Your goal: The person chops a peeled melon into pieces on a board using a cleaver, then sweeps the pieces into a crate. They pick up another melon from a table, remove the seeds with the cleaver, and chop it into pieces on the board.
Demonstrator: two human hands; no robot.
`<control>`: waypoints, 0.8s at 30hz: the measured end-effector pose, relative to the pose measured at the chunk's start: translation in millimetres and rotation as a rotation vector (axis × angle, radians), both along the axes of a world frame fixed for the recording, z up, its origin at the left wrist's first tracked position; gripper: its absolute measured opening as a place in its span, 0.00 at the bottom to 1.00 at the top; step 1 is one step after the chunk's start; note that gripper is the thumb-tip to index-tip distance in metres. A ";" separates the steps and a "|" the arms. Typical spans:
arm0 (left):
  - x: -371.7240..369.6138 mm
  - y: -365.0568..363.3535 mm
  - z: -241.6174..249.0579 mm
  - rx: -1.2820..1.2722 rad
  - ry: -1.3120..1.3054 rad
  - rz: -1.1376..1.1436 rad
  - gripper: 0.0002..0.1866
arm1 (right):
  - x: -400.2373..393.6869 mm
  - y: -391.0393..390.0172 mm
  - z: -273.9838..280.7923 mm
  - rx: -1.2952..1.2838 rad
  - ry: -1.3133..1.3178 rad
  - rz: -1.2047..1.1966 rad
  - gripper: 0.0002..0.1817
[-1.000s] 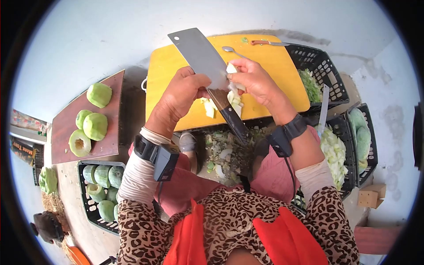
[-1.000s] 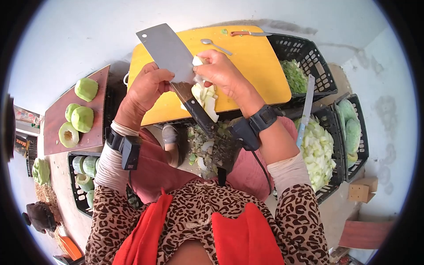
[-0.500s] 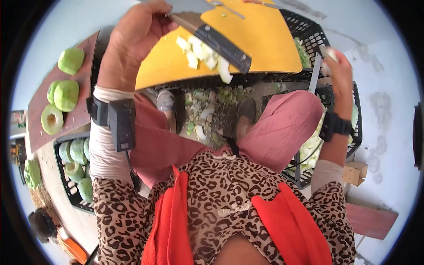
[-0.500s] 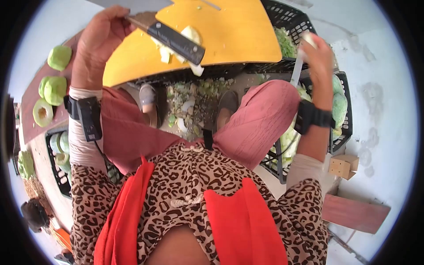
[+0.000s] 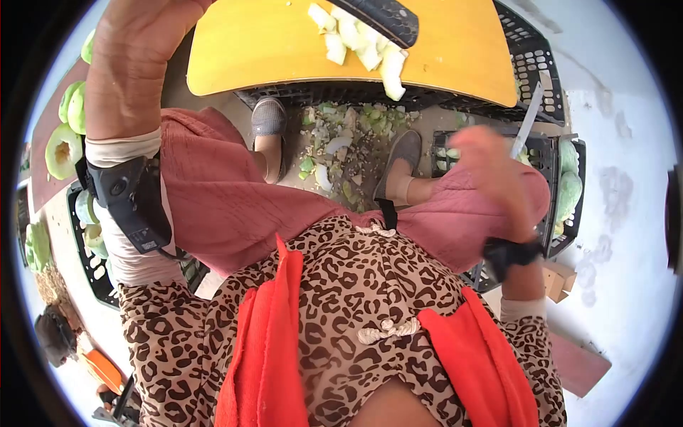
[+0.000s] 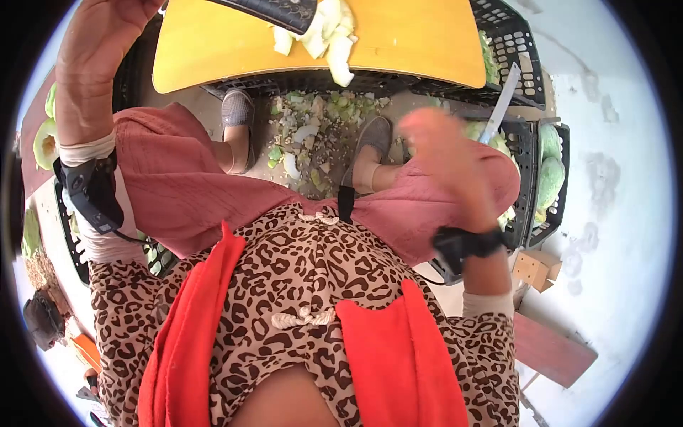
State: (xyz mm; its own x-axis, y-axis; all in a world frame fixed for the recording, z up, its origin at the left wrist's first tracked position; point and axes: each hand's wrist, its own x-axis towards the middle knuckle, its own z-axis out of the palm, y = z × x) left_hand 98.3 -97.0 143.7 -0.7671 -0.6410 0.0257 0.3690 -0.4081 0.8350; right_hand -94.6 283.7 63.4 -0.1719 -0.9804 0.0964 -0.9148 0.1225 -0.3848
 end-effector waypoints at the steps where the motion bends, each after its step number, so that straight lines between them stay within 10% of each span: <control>1: 3.9 3.3 -2.4 0.002 -0.002 0.009 0.03 | 25.6 -28.8 -13.6 0.130 -0.185 0.033 0.09; 9: 11.4 14.8 -3.5 0.046 -0.027 -0.002 0.03 | 73.8 -132.5 -156.3 0.955 -0.077 0.167 0.19; 24: -34.8 66.2 -14.7 0.120 -0.087 -0.193 0.03 | 129.9 -98.9 -280.4 0.291 -0.227 0.542 0.08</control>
State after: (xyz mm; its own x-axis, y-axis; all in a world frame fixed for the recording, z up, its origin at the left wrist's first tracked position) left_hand 63.6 -30.8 129.0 -0.8718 -0.4767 -0.1130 0.2035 -0.5623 0.8015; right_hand 35.2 184.8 -217.0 0.3690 -0.9143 -0.1669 -0.7764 -0.2045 -0.5962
